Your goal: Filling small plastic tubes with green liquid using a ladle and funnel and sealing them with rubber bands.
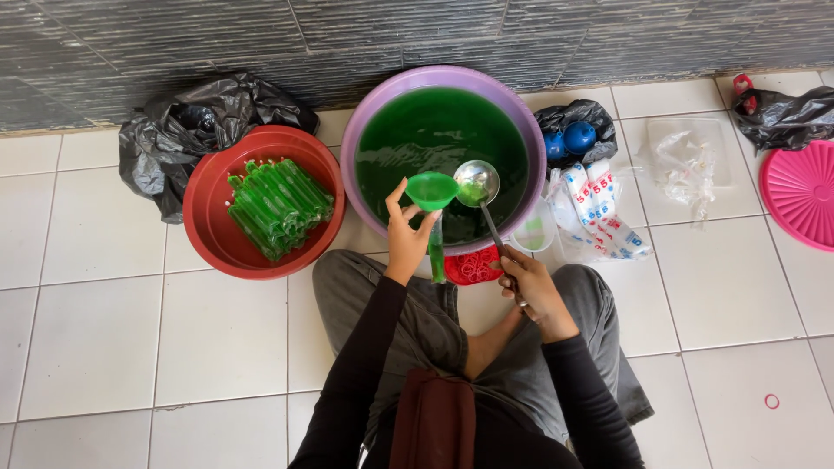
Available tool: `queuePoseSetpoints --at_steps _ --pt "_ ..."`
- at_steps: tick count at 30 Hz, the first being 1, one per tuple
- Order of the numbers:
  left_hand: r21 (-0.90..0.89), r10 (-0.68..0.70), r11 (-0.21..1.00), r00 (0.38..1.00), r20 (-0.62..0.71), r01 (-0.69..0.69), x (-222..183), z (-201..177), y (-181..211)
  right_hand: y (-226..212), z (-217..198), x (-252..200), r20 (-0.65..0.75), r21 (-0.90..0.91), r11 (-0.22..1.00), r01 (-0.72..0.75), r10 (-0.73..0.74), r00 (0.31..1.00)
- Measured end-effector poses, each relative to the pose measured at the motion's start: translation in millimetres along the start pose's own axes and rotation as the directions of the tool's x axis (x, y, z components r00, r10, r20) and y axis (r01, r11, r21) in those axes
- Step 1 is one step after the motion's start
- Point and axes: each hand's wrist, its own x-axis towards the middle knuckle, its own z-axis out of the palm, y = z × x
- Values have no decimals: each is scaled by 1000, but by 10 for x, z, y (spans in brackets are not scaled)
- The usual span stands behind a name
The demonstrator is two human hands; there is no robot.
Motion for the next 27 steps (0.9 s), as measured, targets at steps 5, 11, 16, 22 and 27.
queuePoseSetpoints --at_steps 5,11,16,22,27 --pt "143 -63 987 996 -67 72 -41 21 113 -398 55 -310 63 40 999 -10 7 998" --pt "338 -142 930 990 -23 141 -32 88 73 -717 107 -554 109 -69 995 76 -68 992" --pt "293 -61 955 997 56 42 -11 145 12 -891 281 -889 138 -173 978 118 -95 986" --pt "27 108 993 991 79 -111 169 87 183 -613 178 -985 109 -347 907 238 -213 971" --pt "-73 129 990 986 104 -122 217 30 196 -619 289 -1088 222 -656 468 592 -630 744"
